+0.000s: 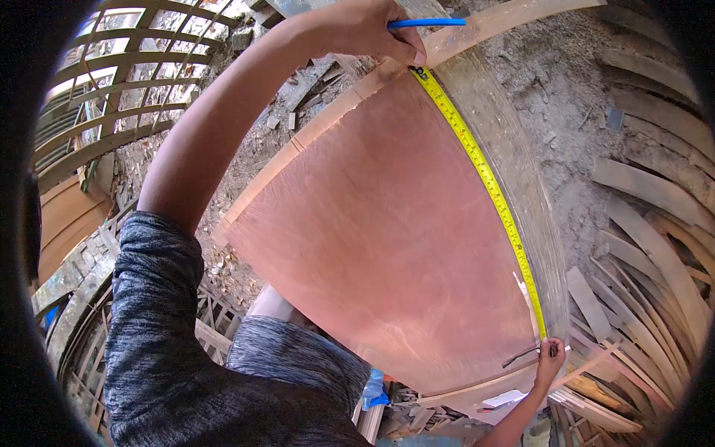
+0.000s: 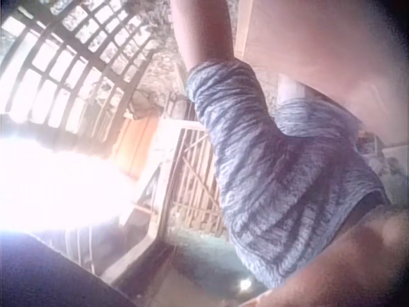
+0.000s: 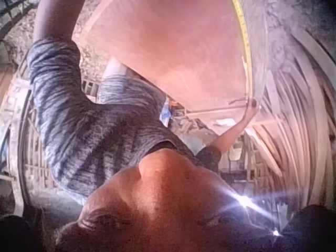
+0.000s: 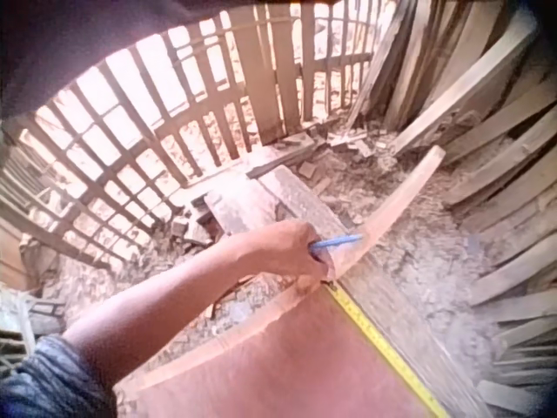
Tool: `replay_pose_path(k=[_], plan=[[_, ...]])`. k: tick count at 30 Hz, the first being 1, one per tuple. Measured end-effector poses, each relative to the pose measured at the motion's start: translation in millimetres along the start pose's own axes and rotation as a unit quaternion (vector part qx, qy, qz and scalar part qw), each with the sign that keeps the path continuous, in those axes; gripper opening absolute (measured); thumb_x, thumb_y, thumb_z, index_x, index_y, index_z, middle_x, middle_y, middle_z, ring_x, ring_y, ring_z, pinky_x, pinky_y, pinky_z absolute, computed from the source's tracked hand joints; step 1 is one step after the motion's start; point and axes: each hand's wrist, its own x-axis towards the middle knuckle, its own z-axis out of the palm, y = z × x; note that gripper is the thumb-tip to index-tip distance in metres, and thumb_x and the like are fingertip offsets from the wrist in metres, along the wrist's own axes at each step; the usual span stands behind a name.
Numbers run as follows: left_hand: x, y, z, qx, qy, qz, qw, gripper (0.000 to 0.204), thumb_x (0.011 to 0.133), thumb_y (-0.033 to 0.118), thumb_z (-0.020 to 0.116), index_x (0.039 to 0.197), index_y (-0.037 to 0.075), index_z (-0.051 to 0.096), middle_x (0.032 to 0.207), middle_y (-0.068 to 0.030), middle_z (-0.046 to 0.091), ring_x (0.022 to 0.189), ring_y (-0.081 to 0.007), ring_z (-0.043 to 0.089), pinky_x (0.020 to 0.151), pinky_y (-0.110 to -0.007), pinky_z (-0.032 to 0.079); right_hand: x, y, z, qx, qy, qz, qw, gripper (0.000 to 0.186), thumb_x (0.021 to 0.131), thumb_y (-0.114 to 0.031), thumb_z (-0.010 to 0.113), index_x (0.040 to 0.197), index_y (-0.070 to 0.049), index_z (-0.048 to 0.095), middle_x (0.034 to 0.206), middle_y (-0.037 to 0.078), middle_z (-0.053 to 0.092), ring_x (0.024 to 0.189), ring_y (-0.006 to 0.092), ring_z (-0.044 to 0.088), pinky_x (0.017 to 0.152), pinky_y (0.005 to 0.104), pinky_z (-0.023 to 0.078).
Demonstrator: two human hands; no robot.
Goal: The person traces along a curved wooden strip onto a wooden board using a pen. The person then measures dimensions across the board with a tape measure, marks points with the pen, and aligns another wooden strip onto the board to draw additional lines.
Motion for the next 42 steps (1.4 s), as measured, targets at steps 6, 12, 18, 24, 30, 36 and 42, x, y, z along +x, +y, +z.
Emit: replay_pose_path(k=[6,12,18,24,30,36,42], plan=[[4,-7,11,0.03,0.025,0.029,0.999,0.035,0.08,0.035,0.073,0.095,0.003,0.076,0.085,-0.0215,0.074,0.083,-0.0353,0.073,0.077,-0.046,0.056,-3,-14,11,0.0,-0.012,0.016,1.0,0.017,0.1,-0.018,0.069,0.089,-0.012,0.057,0.074,-0.008,0.046,0.064,0.0023,0.04,0.054,0.0211,0.032],[0,-9,16,0.059,0.07,0.053,0.994,0.03,0.08,0.031,0.074,0.094,0.005,0.077,0.082,-0.0201,0.074,0.081,-0.0338,0.073,0.074,-0.045,0.056,-3,-25,19,0.017,-0.017,0.038,0.999,0.016,0.1,-0.018,0.069,0.09,-0.012,0.058,0.074,-0.008,0.044,0.065,0.0028,0.039,0.054,0.0214,0.03],[-7,1,6,-0.018,0.019,0.041,0.999,0.031,0.077,0.031,0.077,0.095,0.006,0.079,0.085,-0.0177,0.075,0.081,-0.0299,0.074,0.076,-0.042,0.056,-1,-23,18,0.002,-0.013,0.01,1.0,0.013,0.099,-0.013,0.07,0.091,-0.011,0.06,0.072,-0.008,0.049,0.063,0.0029,0.042,0.053,0.021,0.032],[-6,-6,5,-0.007,0.014,0.015,1.0,0.035,0.076,0.033,0.074,0.091,0.002,0.076,0.082,-0.0221,0.073,0.079,-0.0316,0.072,0.075,-0.043,0.054,5,-26,21,0.006,-0.028,0.016,0.999,0.013,0.099,-0.014,0.07,0.092,-0.011,0.059,0.072,-0.008,0.049,0.063,0.0028,0.042,0.054,0.021,0.031],[-8,6,3,-0.004,0.032,0.005,0.999,0.037,0.076,0.033,0.071,0.087,-0.002,0.073,0.077,-0.0244,0.069,0.075,-0.0336,0.07,0.071,-0.045,0.053,3,-23,14,0.001,-0.019,0.02,1.0,0.014,0.099,-0.015,0.07,0.092,-0.01,0.06,0.073,-0.008,0.051,0.062,0.0026,0.043,0.053,0.0209,0.032],[-6,2,11,0.008,0.063,0.012,0.998,0.036,0.076,0.032,0.071,0.085,-0.003,0.072,0.075,-0.0247,0.067,0.072,-0.0345,0.069,0.07,-0.045,0.052,5,-29,16,0.007,-0.022,0.023,0.999,0.015,0.099,-0.017,0.07,0.091,-0.01,0.06,0.073,-0.008,0.047,0.064,0.0032,0.04,0.054,0.0219,0.03],[-18,10,5,0.002,0.05,0.005,0.999,0.035,0.077,0.032,0.07,0.085,-0.003,0.072,0.076,-0.0255,0.067,0.073,-0.0366,0.069,0.069,-0.046,0.052,4,-26,16,0.008,-0.025,0.015,1.0,0.016,0.099,-0.018,0.072,0.093,-0.01,0.06,0.072,-0.007,0.053,0.062,0.0036,0.045,0.053,0.0209,0.034]])
